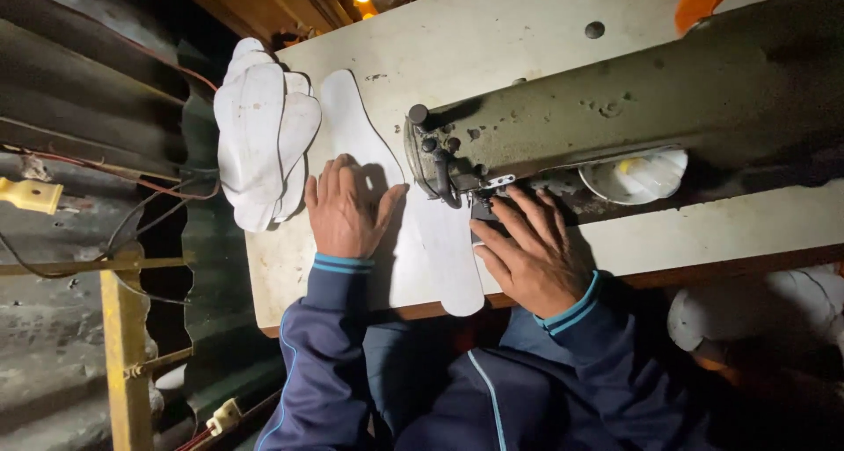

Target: Using an industrial sewing machine to stitch the edges of shoe insoles.

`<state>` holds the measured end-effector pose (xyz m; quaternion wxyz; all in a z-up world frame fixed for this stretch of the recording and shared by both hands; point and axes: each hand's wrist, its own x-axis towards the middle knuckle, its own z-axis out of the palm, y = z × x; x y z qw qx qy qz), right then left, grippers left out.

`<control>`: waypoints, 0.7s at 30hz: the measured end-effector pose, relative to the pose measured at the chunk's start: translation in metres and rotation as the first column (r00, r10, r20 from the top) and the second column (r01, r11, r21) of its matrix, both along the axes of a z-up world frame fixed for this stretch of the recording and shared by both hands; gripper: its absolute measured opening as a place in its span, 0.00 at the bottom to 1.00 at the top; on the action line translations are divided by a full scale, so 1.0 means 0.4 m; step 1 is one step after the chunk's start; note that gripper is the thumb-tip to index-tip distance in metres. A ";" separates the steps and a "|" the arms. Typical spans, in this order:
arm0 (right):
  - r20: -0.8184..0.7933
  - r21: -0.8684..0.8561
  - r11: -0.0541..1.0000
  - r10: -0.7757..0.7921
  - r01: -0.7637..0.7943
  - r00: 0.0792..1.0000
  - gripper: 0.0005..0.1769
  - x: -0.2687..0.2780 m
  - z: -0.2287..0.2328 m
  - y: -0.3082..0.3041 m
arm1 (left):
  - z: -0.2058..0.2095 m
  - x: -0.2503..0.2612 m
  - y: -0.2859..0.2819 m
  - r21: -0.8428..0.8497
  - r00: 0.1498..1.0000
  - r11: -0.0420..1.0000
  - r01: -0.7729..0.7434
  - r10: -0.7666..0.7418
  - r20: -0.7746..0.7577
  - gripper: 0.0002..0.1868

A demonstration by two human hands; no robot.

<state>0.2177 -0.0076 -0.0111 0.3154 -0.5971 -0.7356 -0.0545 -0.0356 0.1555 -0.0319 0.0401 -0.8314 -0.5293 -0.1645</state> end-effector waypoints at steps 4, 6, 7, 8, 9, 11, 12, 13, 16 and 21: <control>-0.007 0.001 1.000 -0.003 0.003 1.000 0.13 0.005 0.006 0.001 | -0.020 -0.006 -0.033 0.004 0.999 1.000 -0.025 0.025 0.044 0.32; -0.028 -0.010 1.000 0.013 -0.013 1.000 0.13 0.005 0.008 -0.001 | -0.007 -0.006 -0.051 0.010 0.998 0.999 -0.050 0.050 0.044 0.30; -0.026 -0.004 1.000 0.012 -0.012 1.000 0.13 0.004 0.006 -0.002 | 0.006 -0.005 -0.058 -0.013 0.998 0.999 -0.042 0.043 0.043 0.25; -0.025 0.002 1.000 0.009 -0.009 1.000 0.13 0.004 0.005 -0.002 | 0.020 -0.003 -0.063 -0.034 0.999 0.999 -0.032 0.034 0.042 0.20; -0.025 0.003 1.000 0.010 -0.010 1.000 0.13 0.001 0.006 -0.001 | 0.007 -0.016 -0.058 -0.033 0.999 0.999 -0.033 0.034 0.042 0.20; -0.039 -0.007 1.000 0.018 -0.019 0.999 0.14 0.001 0.007 -0.006 | -0.023 -0.035 -0.049 -0.009 0.997 0.997 -0.077 0.077 0.002 0.16; -0.037 -0.006 1.000 0.016 -0.016 0.999 0.14 0.000 0.005 -0.006 | -0.023 -0.033 -0.051 -0.008 0.997 0.997 -0.074 0.074 0.004 0.16; -0.042 -0.001 1.000 0.015 -0.016 0.999 0.14 -0.001 0.003 -0.006 | -0.022 -0.031 -0.052 -0.009 0.995 0.995 -0.099 0.099 0.030 0.24; -0.048 0.003 1.000 0.012 -0.012 0.999 0.14 0.000 0.003 -0.009 | -0.006 -0.016 -0.066 -0.026 0.987 0.988 -0.150 0.151 0.048 0.29; -0.033 0.008 1.000 0.021 -0.021 0.999 0.14 -0.001 0.005 -0.006 | 0.017 -0.004 -0.080 -0.014 0.984 0.984 -0.177 0.177 0.011 0.24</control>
